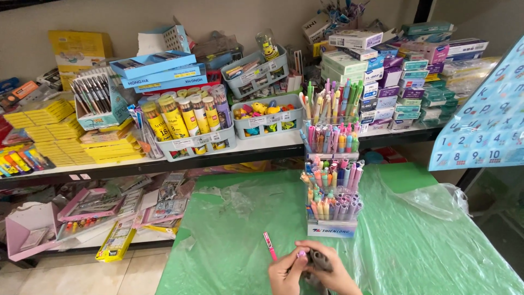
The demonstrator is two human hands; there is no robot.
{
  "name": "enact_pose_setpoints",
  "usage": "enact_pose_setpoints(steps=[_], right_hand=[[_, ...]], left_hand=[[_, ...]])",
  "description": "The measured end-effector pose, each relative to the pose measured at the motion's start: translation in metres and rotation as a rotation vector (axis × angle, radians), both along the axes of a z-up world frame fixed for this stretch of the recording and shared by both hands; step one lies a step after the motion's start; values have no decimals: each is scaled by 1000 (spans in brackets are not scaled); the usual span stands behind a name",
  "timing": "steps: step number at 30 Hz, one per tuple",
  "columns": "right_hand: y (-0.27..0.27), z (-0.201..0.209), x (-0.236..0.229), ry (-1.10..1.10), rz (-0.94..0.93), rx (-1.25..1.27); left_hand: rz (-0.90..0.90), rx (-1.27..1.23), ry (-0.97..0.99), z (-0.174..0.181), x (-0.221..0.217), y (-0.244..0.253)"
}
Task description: Organize and sort various colored pens into a multi-tiered plastic display stand.
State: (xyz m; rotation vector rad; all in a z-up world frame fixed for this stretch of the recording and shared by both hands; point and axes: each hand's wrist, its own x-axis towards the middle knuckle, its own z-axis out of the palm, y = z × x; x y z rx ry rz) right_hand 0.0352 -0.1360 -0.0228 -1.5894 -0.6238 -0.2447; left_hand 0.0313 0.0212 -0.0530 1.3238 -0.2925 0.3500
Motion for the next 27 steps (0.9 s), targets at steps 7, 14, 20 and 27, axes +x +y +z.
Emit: enact_pose_setpoints(steps=[7,14,20,27], right_hand=[[9,-13,-16,-225,-218,-93],[7,9,-26,45,52,-27],[9,-14,-27,-274,-95,-58],[11,2,-31,218,158,142]], left_hand=[[-153,-103,105,-36,-1,12],[-188,-291,-57,-29,-4,15],[-77,-382,129,-22,-6,7],[-218,-549,74,-12,5,25]])
